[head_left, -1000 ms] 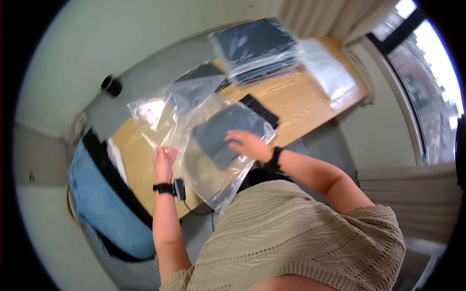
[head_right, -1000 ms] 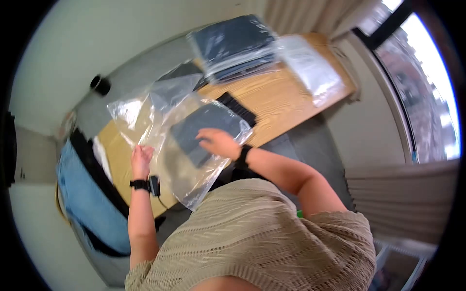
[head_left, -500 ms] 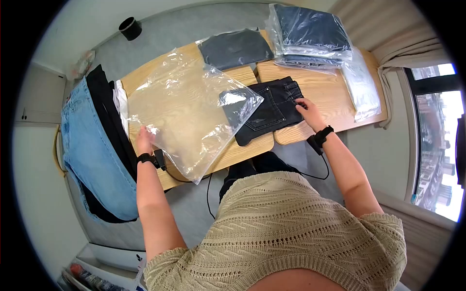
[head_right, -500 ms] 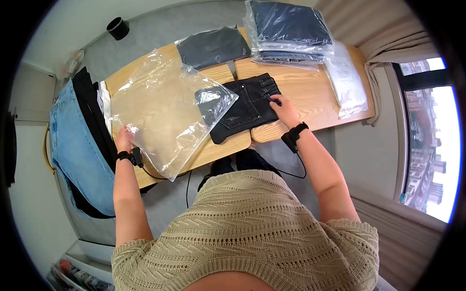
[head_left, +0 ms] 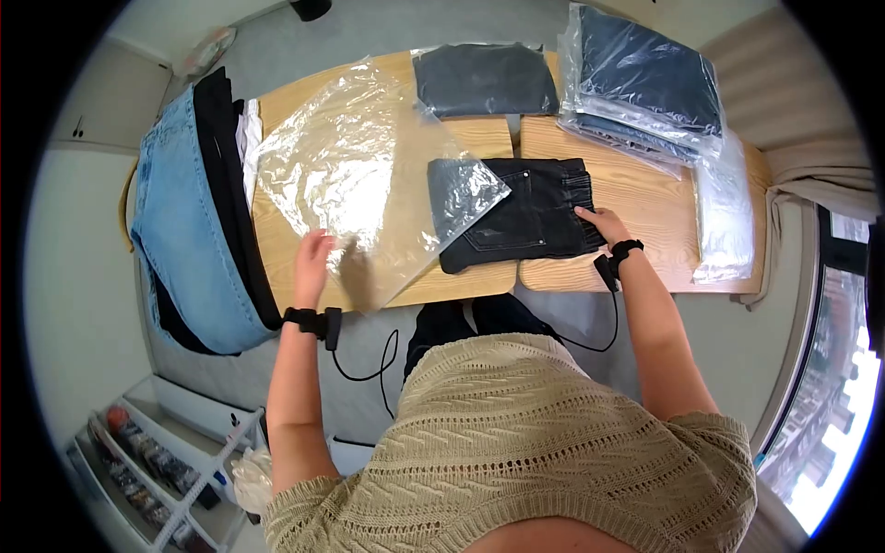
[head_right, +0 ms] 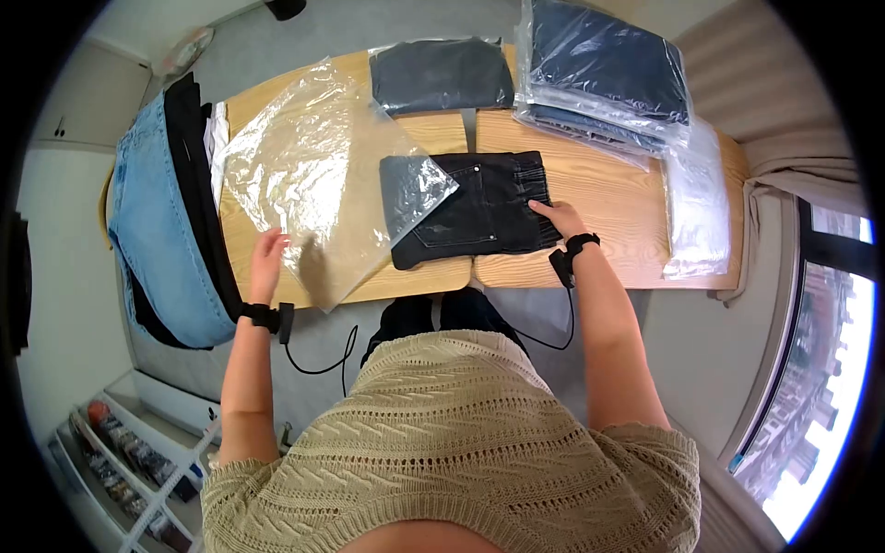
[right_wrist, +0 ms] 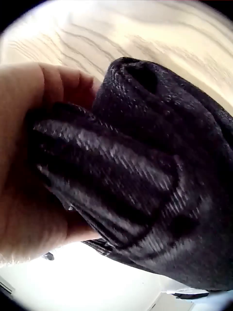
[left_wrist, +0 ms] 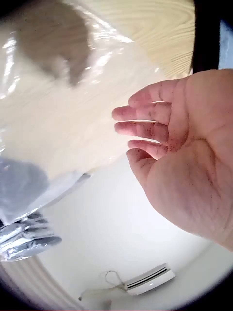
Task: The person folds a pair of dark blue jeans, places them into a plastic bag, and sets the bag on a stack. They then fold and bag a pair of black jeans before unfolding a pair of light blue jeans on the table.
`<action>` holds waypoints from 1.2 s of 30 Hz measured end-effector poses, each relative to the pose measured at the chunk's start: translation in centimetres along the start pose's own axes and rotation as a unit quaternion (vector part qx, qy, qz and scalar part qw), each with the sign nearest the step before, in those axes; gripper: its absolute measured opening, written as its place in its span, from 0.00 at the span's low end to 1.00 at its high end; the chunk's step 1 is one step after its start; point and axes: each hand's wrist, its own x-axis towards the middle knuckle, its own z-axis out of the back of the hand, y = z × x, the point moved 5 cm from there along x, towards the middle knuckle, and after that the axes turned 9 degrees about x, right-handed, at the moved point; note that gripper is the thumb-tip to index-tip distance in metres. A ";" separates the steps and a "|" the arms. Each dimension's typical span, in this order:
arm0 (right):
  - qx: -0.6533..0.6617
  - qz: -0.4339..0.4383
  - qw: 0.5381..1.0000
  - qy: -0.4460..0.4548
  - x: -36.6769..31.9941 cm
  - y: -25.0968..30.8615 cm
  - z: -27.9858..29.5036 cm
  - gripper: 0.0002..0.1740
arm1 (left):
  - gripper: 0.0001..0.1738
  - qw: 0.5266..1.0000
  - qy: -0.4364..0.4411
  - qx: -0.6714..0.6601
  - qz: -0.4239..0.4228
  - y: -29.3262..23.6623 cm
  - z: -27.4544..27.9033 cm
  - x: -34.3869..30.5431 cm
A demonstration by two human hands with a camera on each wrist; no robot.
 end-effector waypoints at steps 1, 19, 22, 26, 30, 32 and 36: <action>0.034 -0.018 0.999 0.038 -0.4 0.2 -0.4 0.33 | 0.14 1.000 0.024 0.019 -0.003 -1.6 -2.4 -1.1; 0.231 0.040 0.969 0.073 -5.5 -7.4 12.9 0.30 | 0.30 0.934 0.269 -0.190 0.140 -11.9 -34.7 -4.6; 0.270 0.077 0.956 0.089 -6.8 -5.8 12.9 0.32 | 0.29 0.937 0.267 -0.199 0.109 -14.0 -34.4 -4.4; 0.255 0.128 0.951 0.121 -8.4 -2.9 12.6 0.30 | 0.32 0.954 0.219 -0.194 0.070 -16.9 -29.9 -6.5; 0.206 0.144 0.948 0.195 -8.7 2.0 8.2 0.30 | 0.38 0.954 0.166 -0.248 0.031 -16.6 -24.5 -8.6; 0.193 0.148 0.943 0.228 -8.6 4.1 4.5 0.30 | 0.39 0.947 0.162 -0.268 0.073 -14.8 -21.9 -9.9; 0.144 0.148 0.929 0.307 -8.0 6.5 -3.2 0.32 | 0.40 0.960 0.060 -0.239 0.137 -9.7 -16.1 -12.8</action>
